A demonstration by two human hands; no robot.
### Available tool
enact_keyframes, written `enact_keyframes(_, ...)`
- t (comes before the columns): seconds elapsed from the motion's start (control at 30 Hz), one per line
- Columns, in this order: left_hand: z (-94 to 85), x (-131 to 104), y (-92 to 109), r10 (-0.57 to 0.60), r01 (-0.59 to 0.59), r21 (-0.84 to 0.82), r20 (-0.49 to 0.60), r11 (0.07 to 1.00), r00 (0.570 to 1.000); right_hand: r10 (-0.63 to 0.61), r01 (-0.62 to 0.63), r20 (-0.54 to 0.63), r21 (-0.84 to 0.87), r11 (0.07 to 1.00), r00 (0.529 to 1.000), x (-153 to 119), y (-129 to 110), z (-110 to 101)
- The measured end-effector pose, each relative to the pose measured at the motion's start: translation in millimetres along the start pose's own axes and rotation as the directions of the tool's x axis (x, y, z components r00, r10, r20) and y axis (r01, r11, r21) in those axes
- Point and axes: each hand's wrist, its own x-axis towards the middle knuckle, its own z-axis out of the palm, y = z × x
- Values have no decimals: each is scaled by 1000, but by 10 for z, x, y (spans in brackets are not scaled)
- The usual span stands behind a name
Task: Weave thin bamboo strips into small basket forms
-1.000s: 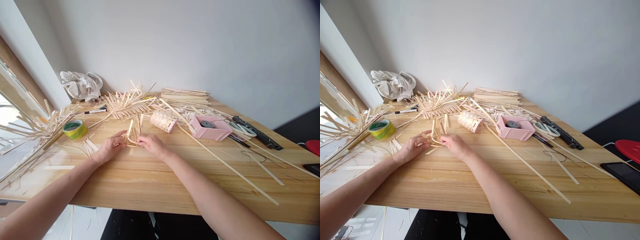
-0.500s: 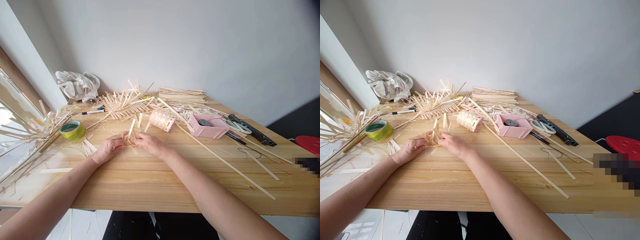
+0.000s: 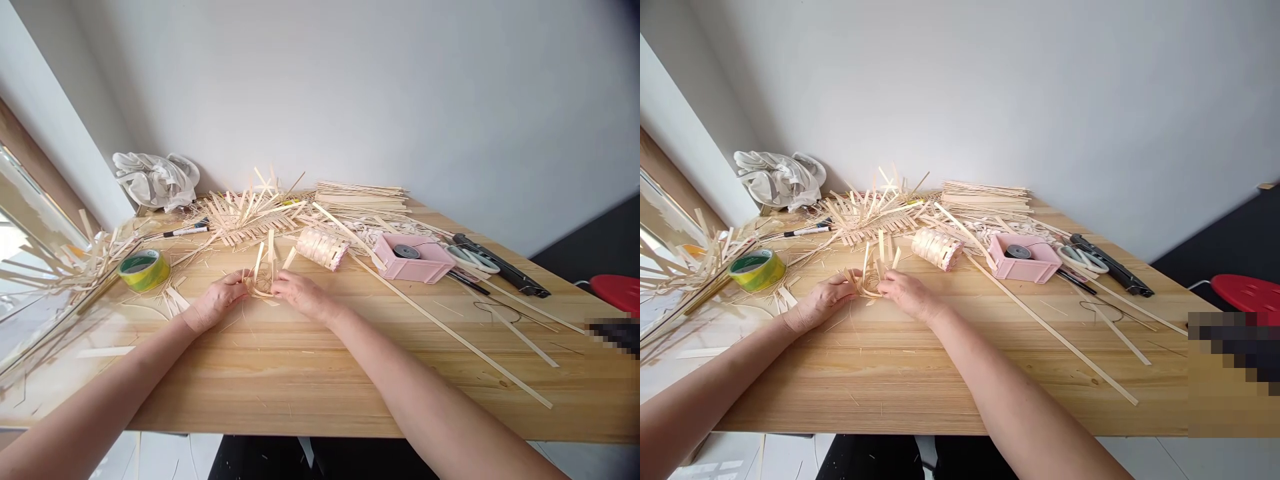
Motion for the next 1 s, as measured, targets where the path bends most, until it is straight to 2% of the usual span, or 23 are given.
enact_keyframes(0.1, 32, 28, -64, 0, 0, -40, -11, 999, 1000, -14, 15, 17, -60, 998, 1000, 6, 29, 15)
enact_keyframes(0.23, 95, 31, -127, -47, 46, -21, -58, 999, 997, -4, 2, -18, -80, 997, 1000, 20, 51, 47)
enact_keyframes(0.37, 132, 31, -173, -63, 57, -59, -94, 997, 994, 46, -52, -51, -131, 990, 998, 62, 54, 55)
enact_keyframes(0.67, 121, 57, -205, -160, 149, -150, -64, 977, 985, 133, -133, -126, 14, 991, 983, 75, 39, 40)
enact_keyframes(0.87, 184, 46, -258, -151, 132, -176, -97, 976, 984, 195, -186, -130, 80, 979, 972, 81, 72, 94)
enact_keyframes(1.0, 186, 59, -279, -128, 108, -167, -115, 980, 985, 165, -162, -92, 48, 986, 982, 108, 82, 82)
